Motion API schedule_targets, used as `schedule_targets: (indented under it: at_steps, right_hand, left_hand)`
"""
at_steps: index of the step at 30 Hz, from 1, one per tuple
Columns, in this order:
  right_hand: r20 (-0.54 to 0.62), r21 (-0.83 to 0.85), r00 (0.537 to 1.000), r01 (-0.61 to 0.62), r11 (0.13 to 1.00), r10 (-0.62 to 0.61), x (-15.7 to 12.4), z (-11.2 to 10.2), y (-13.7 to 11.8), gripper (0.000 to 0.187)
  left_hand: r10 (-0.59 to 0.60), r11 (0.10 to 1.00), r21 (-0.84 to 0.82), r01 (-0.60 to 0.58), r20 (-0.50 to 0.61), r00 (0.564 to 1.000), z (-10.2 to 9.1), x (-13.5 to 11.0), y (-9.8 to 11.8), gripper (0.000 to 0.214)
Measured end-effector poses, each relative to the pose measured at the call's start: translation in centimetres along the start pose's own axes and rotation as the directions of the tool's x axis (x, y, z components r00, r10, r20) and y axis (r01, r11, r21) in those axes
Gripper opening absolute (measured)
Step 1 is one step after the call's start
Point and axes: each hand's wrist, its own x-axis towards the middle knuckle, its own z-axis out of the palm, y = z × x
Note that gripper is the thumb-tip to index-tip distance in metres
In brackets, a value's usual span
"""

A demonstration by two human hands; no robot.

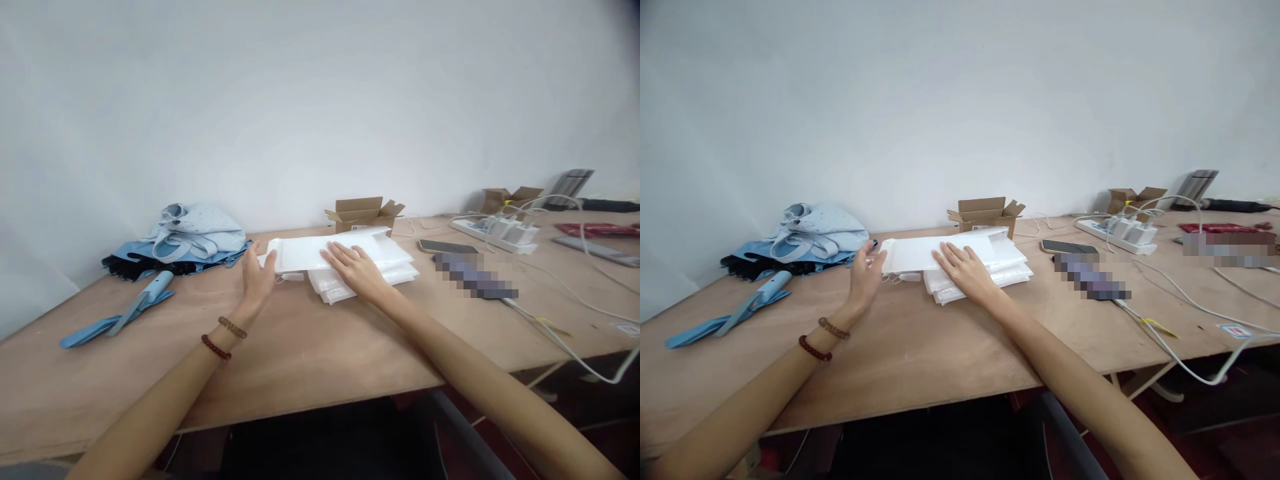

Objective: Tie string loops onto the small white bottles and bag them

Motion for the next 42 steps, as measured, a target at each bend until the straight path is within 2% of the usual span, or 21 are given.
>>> schedule_targets:
  at_steps: [1,2,3,4,6,8,12,15,19,25,29,32,34,36,39,42]
  right_hand:
    - [-0.005,-0.002,1.0,0.004,1.0,-0.004,0.0,-0.1,-0.1,0.049]
    - [-0.008,-0.003,1.0,0.01,1.0,-0.01,0.1,-0.1,-0.2,0.05]
    - [-0.005,-0.005,1.0,0.017,1.0,-0.017,0.1,-0.2,-0.4,0.051]
    - [0.003,-0.005,1.0,0.024,1.0,-0.024,0.2,-0.4,-0.5,0.051]
    - [0.037,0.005,0.998,0.045,0.999,-0.045,0.2,-0.8,-1.0,0.052]
    - [0.077,0.032,0.994,0.077,0.997,-0.079,0.3,-1.3,-1.4,0.059]
    - [0.101,0.101,0.99,0.089,0.991,-0.099,0.4,-2.3,-2.1,0.091]
    - [0.098,0.128,0.993,0.047,0.991,-0.06,0.5,-2.5,-2.4,0.098]
    - [0.095,0.136,0.995,0.027,0.99,-0.04,0.4,-2.3,-2.5,0.094]
    - [0.049,0.122,0.998,0.036,0.992,-0.042,0.4,-2.2,-2.0,0.088]
    - [0.009,0.104,1.0,-0.031,0.994,0.03,0.2,-2.0,-1.3,0.079]
    - [-0.013,0.126,0.994,-0.11,0.986,0.112,0.0,-1.8,-0.7,0.075]
    - [-0.018,0.156,0.988,-0.151,0.976,0.156,-0.1,-1.8,-0.4,0.075]
    - [-0.014,0.185,0.983,-0.175,0.967,0.181,-0.1,-1.7,-0.2,0.073]
    - [0.002,0.219,0.979,-0.197,0.956,0.202,-0.1,-1.5,-0.1,0.071]
    - [0.016,0.241,0.978,-0.204,0.949,0.207,-0.1,-1.4,-0.1,0.072]
  left_hand:
    - [-0.189,0.972,-0.123,0.199,0.087,0.978,-0.2,0.4,0.0,0.027]
    - [-0.321,0.903,-0.227,0.365,0.21,0.924,-0.4,0.8,0.0,0.025]
    - [-0.387,0.821,-0.298,0.486,0.334,0.859,-0.6,1.1,0.0,0.022]
    - [-0.403,0.755,-0.341,0.561,0.434,0.806,-0.8,1.3,0.1,0.02]
    - [-0.371,0.702,-0.364,0.612,0.548,0.75,-1.2,1.3,0.5,0.022]
    - [-0.325,0.719,-0.337,0.608,0.61,0.723,-1.4,0.8,1.0,0.025]
    - [-0.239,0.781,-0.276,0.559,0.695,0.678,-1.0,-0.7,1.8,0.033]
    - [-0.162,0.846,-0.25,0.471,0.721,0.673,-0.6,-1.5,1.8,0.034]
    - [-0.127,0.903,-0.204,0.377,0.713,0.689,-0.5,-1.8,1.6,0.035]
    - [-0.165,0.915,-0.193,0.354,0.621,0.766,-0.9,-1.0,1.2,0.039]
    - [-0.207,0.926,-0.159,0.342,0.544,0.813,-1.6,0.3,0.5,0.037]
    - [-0.257,0.949,-0.048,0.312,0.457,0.851,-2.5,1.6,-0.5,0.036]
    - [-0.213,0.976,0.128,0.176,0.389,0.896,-3.0,2.4,-1.4,0.032]
    - [-0.11,0.946,0.322,-0.025,0.394,0.913,-3.4,2.9,-2.4,0.026]
    - [0.009,0.84,0.473,-0.265,0.478,0.879,-3.6,3.1,-3.8,0.025]
    - [0.037,0.778,0.507,-0.37,0.552,0.833,-3.2,2.7,-4.7,0.029]
